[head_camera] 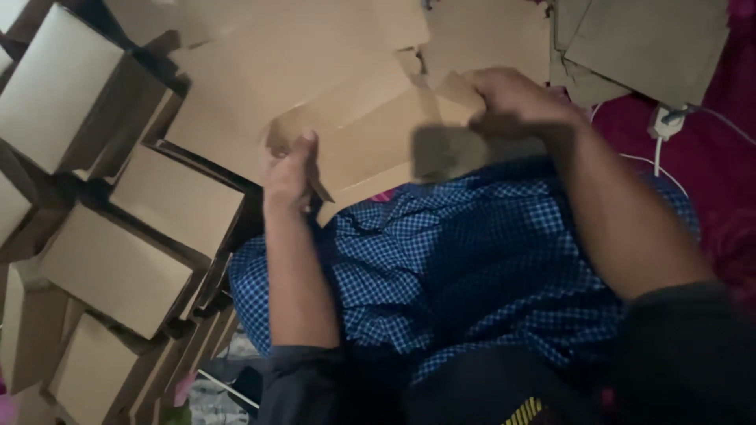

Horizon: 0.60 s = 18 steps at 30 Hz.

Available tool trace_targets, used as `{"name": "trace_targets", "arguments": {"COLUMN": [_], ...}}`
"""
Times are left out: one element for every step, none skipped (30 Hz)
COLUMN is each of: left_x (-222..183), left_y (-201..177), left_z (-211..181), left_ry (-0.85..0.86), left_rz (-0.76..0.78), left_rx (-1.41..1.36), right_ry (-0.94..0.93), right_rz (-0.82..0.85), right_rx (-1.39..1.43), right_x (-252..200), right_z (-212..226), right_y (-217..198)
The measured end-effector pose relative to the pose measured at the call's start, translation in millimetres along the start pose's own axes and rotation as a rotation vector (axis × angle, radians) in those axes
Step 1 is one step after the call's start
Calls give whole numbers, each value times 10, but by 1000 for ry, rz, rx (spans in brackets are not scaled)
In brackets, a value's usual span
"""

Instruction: Folding flat cardboard sheets into small boxes

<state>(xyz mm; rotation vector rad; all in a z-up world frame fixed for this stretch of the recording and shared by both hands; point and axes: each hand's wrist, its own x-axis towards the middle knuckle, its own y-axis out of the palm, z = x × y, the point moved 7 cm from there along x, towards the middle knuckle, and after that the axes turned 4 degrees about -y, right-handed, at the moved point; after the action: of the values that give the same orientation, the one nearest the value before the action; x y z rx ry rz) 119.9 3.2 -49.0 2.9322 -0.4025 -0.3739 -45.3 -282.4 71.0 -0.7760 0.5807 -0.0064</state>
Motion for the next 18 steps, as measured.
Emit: {"name": "trace_targets", "arguments": {"left_x": [-19, -31, -56, 8, 72, 108, 41, -33, -109, -148, -194, -254, -250, -222, -211, -165, -115, -90], "left_y": [-2, -80, -153, -256, -385, -541, -541, -566, -593, -563, -546, -534, -590, -564, -536, -572, -586, -625], "left_z": [-52, -47, -41, -29, -52, -72, -185, -301, -416, -494, -586, -672, -633, -668, -707, -642, -584, -514], "left_ry": [-5, -94, -182, -183, -150, -118, -121, -106, -91, -92, -53, -14, -16, 76, 167, 170, 177, 178], "left_rz": [7, -102, -212, -205, -229, -262, -263, -289, -315, -316, -330, -342, -343, -209, -75, -74, -33, 2], "left_rx": [0, -70, -138, -140, -4, 133, 132, 46, -41, -43, -167, -290, -292, -334, -375, -375, -401, -425], "right_ry": [8, -107, -222, -217, -139, -65, -64, -24, 15, 16, 2, -11, -9, 97, 203, 201, 404, 609], "right_rz": [-2, -107, -212, -217, -261, -297, -294, -321, -348, -347, -349, -351, -350, -314, -278, -280, -254, -216], "right_rx": [2, -11, -26, -28, 26, 80, 78, 99, 119, 117, 60, 4, 2, -40, -83, -82, 0, 81], "right_x": [97, 186, 254, 196, 137, 83, 108, 124, 137, 252, 364, 463, 516, 576, 628, 481, 290, 72], "right_z": [-185, -287, -387, -359, -382, -396, -468, -568, -665, -917, -1155, -1397, -1569, -1810, -2052, -1775, -1637, -1483], "right_y": [27, -23, -72, -110, -172, -208, -267, -334, -399, -413, -433, -440, -398, -340, -287, -301, -281, -218]}}
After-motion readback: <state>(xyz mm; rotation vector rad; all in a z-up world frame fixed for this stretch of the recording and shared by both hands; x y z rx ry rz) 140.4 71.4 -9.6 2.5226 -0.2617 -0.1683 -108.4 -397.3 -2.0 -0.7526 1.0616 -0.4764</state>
